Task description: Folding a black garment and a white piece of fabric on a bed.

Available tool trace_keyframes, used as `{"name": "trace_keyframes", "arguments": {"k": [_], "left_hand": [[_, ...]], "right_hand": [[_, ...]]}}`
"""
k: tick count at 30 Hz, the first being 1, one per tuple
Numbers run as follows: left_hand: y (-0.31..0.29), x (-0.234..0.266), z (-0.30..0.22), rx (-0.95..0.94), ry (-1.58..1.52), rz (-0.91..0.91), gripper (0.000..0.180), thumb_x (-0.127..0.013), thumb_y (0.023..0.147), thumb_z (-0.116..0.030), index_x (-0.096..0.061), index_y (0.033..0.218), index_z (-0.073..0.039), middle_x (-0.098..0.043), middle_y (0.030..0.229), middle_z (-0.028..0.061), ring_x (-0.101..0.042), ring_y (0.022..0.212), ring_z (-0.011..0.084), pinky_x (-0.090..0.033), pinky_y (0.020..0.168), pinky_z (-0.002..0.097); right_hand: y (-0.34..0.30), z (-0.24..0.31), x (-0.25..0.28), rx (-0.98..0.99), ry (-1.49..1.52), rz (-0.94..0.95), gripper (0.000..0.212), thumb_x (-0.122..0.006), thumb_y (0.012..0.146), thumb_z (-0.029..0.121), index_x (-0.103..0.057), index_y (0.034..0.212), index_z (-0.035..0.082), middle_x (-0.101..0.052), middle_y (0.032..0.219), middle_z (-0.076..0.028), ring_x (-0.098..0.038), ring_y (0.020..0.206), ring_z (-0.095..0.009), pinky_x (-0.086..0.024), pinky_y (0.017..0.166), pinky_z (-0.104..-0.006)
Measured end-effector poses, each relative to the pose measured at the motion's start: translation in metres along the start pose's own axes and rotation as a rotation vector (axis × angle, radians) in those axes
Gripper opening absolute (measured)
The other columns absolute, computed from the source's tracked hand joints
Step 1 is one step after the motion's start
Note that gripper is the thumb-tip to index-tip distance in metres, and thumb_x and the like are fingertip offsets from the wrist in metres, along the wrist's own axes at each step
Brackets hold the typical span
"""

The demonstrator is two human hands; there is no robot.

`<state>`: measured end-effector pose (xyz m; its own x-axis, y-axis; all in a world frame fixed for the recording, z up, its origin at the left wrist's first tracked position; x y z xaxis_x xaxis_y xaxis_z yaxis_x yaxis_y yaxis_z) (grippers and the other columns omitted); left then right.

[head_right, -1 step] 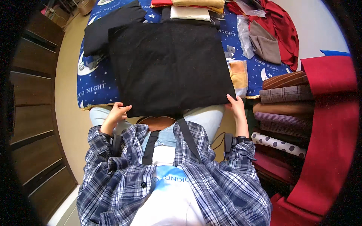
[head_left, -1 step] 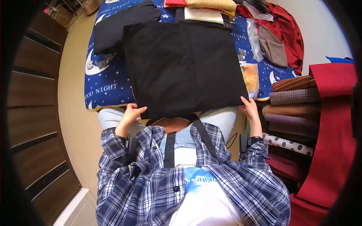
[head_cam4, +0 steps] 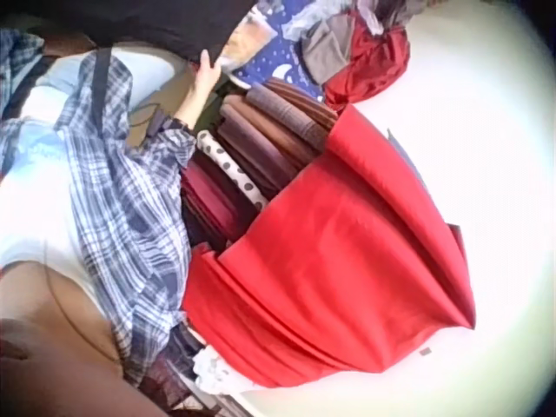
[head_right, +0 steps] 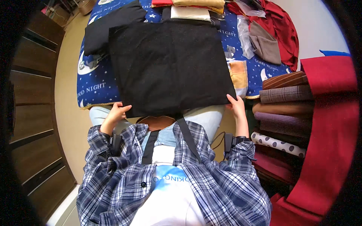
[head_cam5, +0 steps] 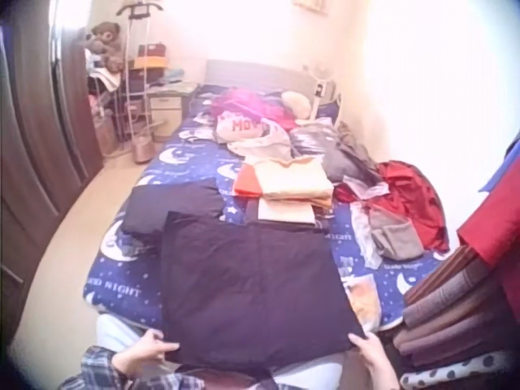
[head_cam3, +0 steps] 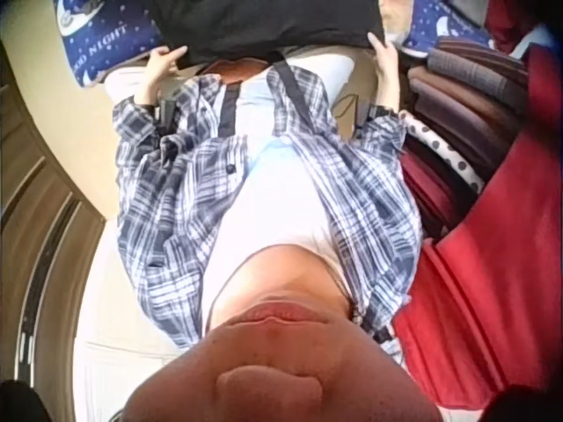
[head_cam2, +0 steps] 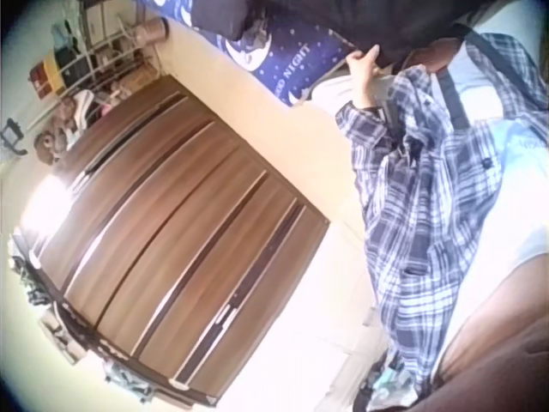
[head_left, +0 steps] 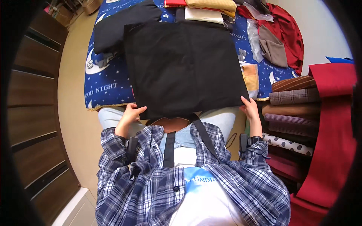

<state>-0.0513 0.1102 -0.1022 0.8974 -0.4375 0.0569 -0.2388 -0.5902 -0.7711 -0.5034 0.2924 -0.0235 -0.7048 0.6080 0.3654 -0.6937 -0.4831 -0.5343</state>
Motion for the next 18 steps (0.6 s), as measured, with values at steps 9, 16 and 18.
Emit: {"name": "trace_keyframes", "arguments": {"k": [9, 16, 18], "left_hand": [[-0.014, -0.018, -0.008, -0.169, -0.135, 0.327, 0.039, -0.061, 0.077, -0.022, -0.051, 0.105, 0.004, -0.058, 0.094, 0.0070, -0.057, 0.077, 0.0144, -0.045, 0.069, 0.0229], [-0.055, -0.012, -0.029, -0.126, -0.341, 0.289, 0.038, -0.057, 0.079, -0.029, -0.053, 0.100, 0.002, -0.059, 0.085, 0.0060, -0.057, 0.068, 0.0117, -0.046, 0.051, 0.0229], [-0.070, -0.017, -0.032, -0.132, -0.306, 0.322, 0.038, -0.054, 0.080, -0.033, -0.052, 0.096, 0.001, -0.058, 0.079, 0.0053, -0.056, 0.059, 0.0108, -0.041, 0.037, 0.0215]], "right_hand": [[-0.010, 0.014, -0.005, -0.127, 0.253, 0.131, 0.027, -0.065, 0.073, 0.023, -0.056, 0.093, 0.007, -0.058, 0.074, 0.000, -0.054, 0.062, -0.009, -0.044, 0.054, -0.0233], [-0.024, 0.047, 0.007, 0.227, 0.326, 0.072, 0.029, -0.060, 0.079, 0.024, -0.056, 0.097, 0.002, -0.058, 0.093, -0.002, -0.056, 0.078, -0.010, -0.044, 0.066, -0.0227], [-0.028, 0.050, 0.017, 0.203, 0.299, -0.023, 0.028, -0.060, 0.078, 0.026, -0.058, 0.093, 0.002, -0.059, 0.090, -0.001, -0.056, 0.077, -0.009, -0.044, 0.065, -0.0227]]}}
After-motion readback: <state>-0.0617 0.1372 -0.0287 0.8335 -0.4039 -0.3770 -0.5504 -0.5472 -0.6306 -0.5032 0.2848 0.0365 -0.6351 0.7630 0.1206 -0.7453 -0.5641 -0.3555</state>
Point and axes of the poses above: each hand's wrist, its own y-axis towards the middle knuckle, its own x-axis out of the back of the hand, z = x × y, the point moved 4 cm from there along y, towards the middle knuckle
